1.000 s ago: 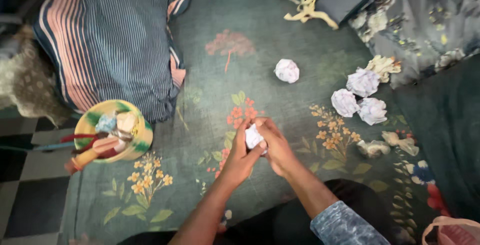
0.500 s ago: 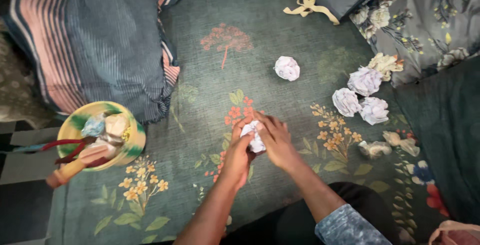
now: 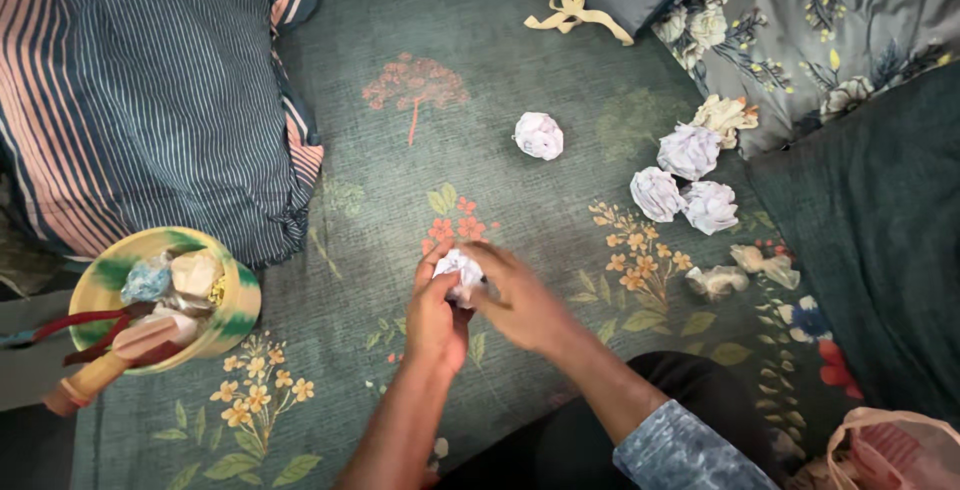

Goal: The person sits on a bed and packs several crumpled paper balls and small wrapped items into a pink plastic bag. They then place a pair of pliers and a small hammer into a yellow bowl and continue to pack additional wrapped items into the bag.

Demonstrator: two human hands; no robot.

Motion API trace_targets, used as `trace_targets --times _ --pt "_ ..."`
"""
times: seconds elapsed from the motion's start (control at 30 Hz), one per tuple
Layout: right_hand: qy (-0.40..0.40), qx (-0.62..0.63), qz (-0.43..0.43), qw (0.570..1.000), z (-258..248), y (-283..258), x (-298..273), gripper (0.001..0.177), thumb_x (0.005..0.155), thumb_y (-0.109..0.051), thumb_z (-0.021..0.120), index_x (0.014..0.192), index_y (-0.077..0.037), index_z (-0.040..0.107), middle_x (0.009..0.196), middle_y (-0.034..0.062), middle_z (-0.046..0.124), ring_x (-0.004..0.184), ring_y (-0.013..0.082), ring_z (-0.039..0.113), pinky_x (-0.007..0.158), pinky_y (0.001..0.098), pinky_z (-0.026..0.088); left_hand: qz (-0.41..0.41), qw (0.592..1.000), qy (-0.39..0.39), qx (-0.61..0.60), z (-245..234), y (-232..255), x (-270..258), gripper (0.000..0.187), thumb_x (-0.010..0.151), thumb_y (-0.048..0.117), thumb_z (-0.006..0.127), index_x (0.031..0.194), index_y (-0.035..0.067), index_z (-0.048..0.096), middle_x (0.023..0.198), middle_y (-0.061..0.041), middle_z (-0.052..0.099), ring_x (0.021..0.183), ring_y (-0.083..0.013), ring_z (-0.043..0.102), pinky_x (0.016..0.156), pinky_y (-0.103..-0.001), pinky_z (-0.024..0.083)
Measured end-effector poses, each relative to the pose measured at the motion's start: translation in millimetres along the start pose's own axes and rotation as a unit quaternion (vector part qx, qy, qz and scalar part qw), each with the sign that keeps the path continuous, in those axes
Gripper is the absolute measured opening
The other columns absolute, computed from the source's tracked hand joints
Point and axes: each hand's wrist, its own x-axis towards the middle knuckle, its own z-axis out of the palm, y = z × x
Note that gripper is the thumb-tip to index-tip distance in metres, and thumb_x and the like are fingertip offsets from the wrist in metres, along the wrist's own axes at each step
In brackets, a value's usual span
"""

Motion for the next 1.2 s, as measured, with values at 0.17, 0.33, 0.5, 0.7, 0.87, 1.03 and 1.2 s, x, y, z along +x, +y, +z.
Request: trace_targets --times 0.17,0.33,0.5,0.7,0.87,1.03,1.2 --pt "-0.011 0.003 0.005 1.0 -7 -9 -2 0.068 0.08 -0.014 0.076 0.143 -0.003 0.053 0.145 0.0205 0.058 0.134 0.0367 0.056 0.111 0.0431 0.044 0.029 0.999 -0.012 0.044 -6 -12 4 0.047 0.088 -0.001 0.048 0.133 0.011 0.055 0.115 -0.008 0.064 0.1 -0.0202 0.061 0.081 -0.037 0.05" --pt "-0.027 0.022 0.025 0.999 -17 -12 -2 0.07 0.072 -0.01 0.082 0.138 -0.009 0.059 0.14 0.0161 0.063 0.125 0.035 0.063 0.101 0.0382 0.054 0.09 0.988 -0.051 0.114 0 -24 0 0.047 0.09 0.0 0.048 0.136 0.009 0.05 0.126 -0.008 0.059 0.114 -0.019 0.059 0.095 -0.035 0.05" --pt "0.028 0.001 0.044 0.999 -21 -4 -2 0.065 0.068 -0.003 0.082 0.13 -0.008 0.065 0.131 0.0148 0.07 0.117 0.0298 0.07 0.096 0.0367 0.057 0.053 0.987 -0.082 0.13 17 -19 -12 0.075 0.089 0.01 0.061 0.154 0.022 0.026 0.135 -0.01 0.053 0.125 -0.0239 0.052 0.106 -0.04 0.044" --pt "0.058 0.082 0.178 0.979 -61 48 16 0.067 0.073 -0.009 0.084 0.136 -0.01 0.061 0.117 0.0082 0.075 0.098 0.0134 0.072 0.085 0.0305 0.061 0.047 0.977 -0.045 0.203 19 -9 -14 0.085 0.093 0.03 0.065 0.163 0.024 0.016 0.158 -0.007 0.031 0.148 -0.0263 0.032 0.116 -0.047 0.033" --pt "0.165 -0.102 0.049 0.98 -145 125 77 0.067 0.072 -0.011 0.088 0.134 -0.004 0.062 0.118 0.0144 0.071 0.103 0.0213 0.07 0.087 0.0342 0.057 0.184 0.944 -0.013 0.272 10 -19 -8 0.079 0.089 0.023 0.07 0.156 0.011 0.03 0.156 -0.019 0.04 0.149 -0.0322 0.036 0.118 -0.05 0.034" --pt "0.127 -0.276 0.073 0.95 -215 191 124 0.064 0.076 -0.022 0.086 0.136 -0.011 0.066 0.126 0.0156 0.068 0.113 0.0341 0.067 0.095 0.0443 0.053 0.33 0.763 0.058 0.552 2 -14 -5 0.086 0.08 0.016 0.077 0.153 0.004 0.034 0.155 -0.026 0.038 0.146 -0.0447 0.028 0.116 -0.06 0.024" --pt "0.08 -0.374 0.103 0.918 -213 254 136 0.062 0.073 -0.02 0.086 0.131 -0.014 0.067 0.13 0.0121 0.068 0.117 0.0363 0.064 0.098 0.0586 0.041 0.333 0.705 0.04 0.625 -1 -11 -3 0.081 0.081 0.02 0.077 0.151 0.008 0.039 0.157 -0.029 0.032 0.145 -0.0507 0.027 0.113 -0.064 0.027"
